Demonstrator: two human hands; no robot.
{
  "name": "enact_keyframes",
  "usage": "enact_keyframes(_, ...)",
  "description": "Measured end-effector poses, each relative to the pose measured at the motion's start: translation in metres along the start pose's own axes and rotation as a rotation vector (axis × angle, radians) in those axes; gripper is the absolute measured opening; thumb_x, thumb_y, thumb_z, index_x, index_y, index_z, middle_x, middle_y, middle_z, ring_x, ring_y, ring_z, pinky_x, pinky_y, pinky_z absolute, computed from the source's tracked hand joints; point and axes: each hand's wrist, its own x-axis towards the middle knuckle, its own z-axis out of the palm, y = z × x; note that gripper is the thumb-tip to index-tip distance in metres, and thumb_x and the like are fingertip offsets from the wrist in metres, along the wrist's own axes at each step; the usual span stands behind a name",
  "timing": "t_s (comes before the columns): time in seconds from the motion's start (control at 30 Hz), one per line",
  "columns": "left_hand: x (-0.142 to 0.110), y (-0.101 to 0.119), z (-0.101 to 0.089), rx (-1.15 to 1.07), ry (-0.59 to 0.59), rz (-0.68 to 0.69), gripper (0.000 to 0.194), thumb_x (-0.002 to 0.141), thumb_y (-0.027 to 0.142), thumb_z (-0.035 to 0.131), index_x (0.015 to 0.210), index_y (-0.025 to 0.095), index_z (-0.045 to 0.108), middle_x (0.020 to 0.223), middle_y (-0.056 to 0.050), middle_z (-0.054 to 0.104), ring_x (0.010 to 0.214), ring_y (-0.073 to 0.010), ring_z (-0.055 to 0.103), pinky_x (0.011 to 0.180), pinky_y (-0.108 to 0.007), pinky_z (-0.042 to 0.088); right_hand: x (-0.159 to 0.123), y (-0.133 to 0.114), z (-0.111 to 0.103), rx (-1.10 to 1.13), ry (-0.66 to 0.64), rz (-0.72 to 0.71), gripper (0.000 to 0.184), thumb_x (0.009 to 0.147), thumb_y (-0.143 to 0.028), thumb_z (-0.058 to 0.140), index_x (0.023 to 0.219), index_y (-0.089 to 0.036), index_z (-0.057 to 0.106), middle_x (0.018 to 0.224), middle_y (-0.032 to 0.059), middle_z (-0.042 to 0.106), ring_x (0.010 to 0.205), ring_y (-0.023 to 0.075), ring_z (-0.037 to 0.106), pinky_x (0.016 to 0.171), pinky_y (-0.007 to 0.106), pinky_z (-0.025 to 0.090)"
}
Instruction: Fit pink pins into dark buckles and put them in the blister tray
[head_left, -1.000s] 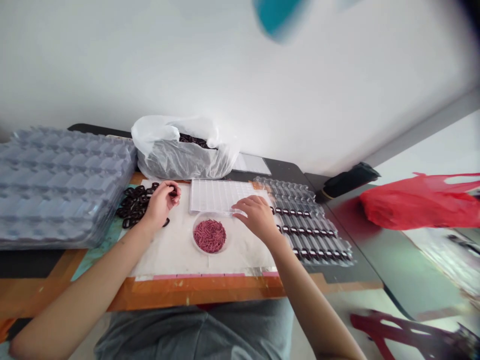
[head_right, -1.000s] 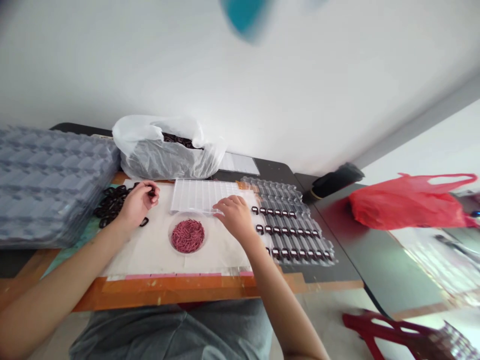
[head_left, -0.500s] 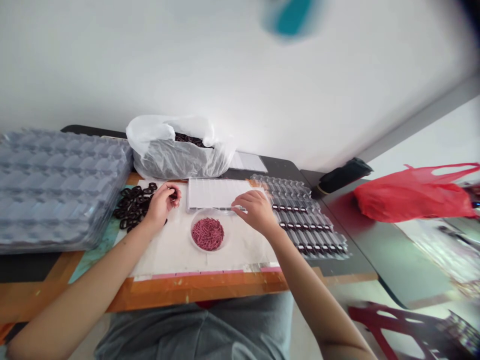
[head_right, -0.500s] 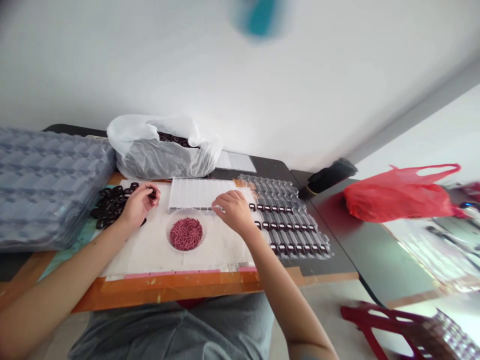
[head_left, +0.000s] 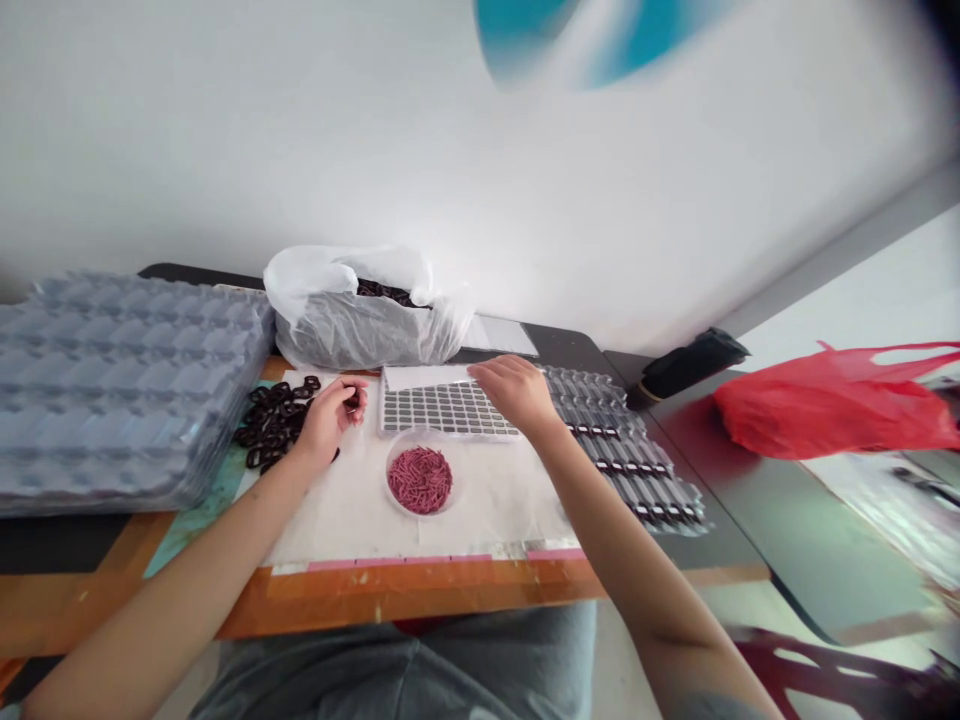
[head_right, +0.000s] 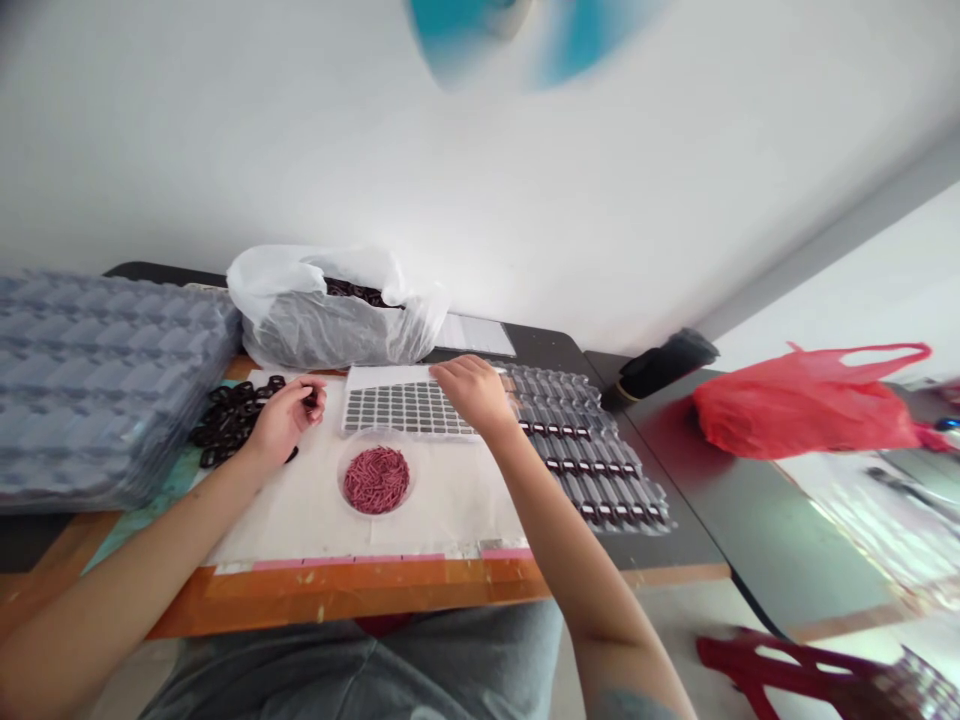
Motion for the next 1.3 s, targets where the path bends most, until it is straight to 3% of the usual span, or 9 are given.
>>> enact_keyframes(0.27, 0.004, 0.001, -0.003, -0.108, 0.061, -0.126, 0.036, 0.071, 0.018, 0.058, 0.104, 0.008, 0.067, 0.066, -0.002, 0.058, 0.051, -0.0098, 0.046, 0.046, -0.02, 0.036, 0.028, 0.007, -0.005, 0.02, 0.014, 0.166, 0.027, 0.096, -0.02, 0.047, 0.102, -0.022, 0.074, 0.098, 0.0041, 0.077, 0.087, 0.0193, 0.068, 0.077, 0.029, 0.046)
enact_keyframes(0.7, 0.003, 0.005, -0.002, -0.15, 0.082, -0.154, 0.035, 0.071, 0.018, 0.057, 0.103, 0.009, 0.068, 0.067, -0.001, 0.056, 0.051, -0.0092, 0.045, 0.047, -0.02, 0.037, 0.036, 0.012, -0.025, 0.076, -0.019, 0.306, 0.023, 0.094, -0.029, 0.053, 0.1, -0.026, 0.075, 0.096, 0.0028, 0.077, 0.087, 0.0213, 0.07, 0.07, 0.029, 0.048)
enact_keyframes(0.93, 0.006, -0.002, -0.006, -0.058, 0.071, -0.069, 0.025, 0.067, 0.022, 0.071, 0.09, 0.012, 0.068, 0.063, 0.002, 0.054, 0.05, -0.0068, 0.043, 0.046, -0.018, 0.034, 0.029, 0.006, -0.038, 0.182, -0.041, 0.327, 0.022, 0.093, -0.03, 0.054, 0.099, -0.023, 0.075, 0.1, 0.0041, 0.077, 0.09, 0.023, 0.071, 0.076, 0.032, 0.052)
enact_keyframes(1.13, 0.006, -0.009, -0.01, 0.158, 0.077, 0.024, 0.041, 0.065, 0.037, 0.083, 0.099, 0.017, 0.071, 0.054, 0.007, 0.045, 0.047, -0.0063, 0.037, 0.046, -0.019, 0.031, 0.022, -0.013, -0.055, 0.284, 0.037, 0.272, 0.029, 0.094, -0.041, 0.052, 0.096, -0.024, 0.076, 0.094, 0.004, 0.077, 0.084, 0.0217, 0.072, 0.074, 0.031, 0.054)
enact_keyframes(1.3, 0.006, -0.011, -0.011, 0.242, 0.088, 0.08, 0.034, 0.063, 0.038, 0.083, 0.088, 0.017, 0.071, 0.054, 0.006, 0.046, 0.046, -0.0068, 0.037, 0.045, -0.021, 0.031, 0.022, -0.028, -0.063, 0.347, 0.034, 0.243, 0.028, 0.093, -0.042, 0.054, 0.094, -0.025, 0.076, 0.095, 0.0031, 0.077, 0.076, 0.0205, 0.072, 0.067, 0.03, 0.053)
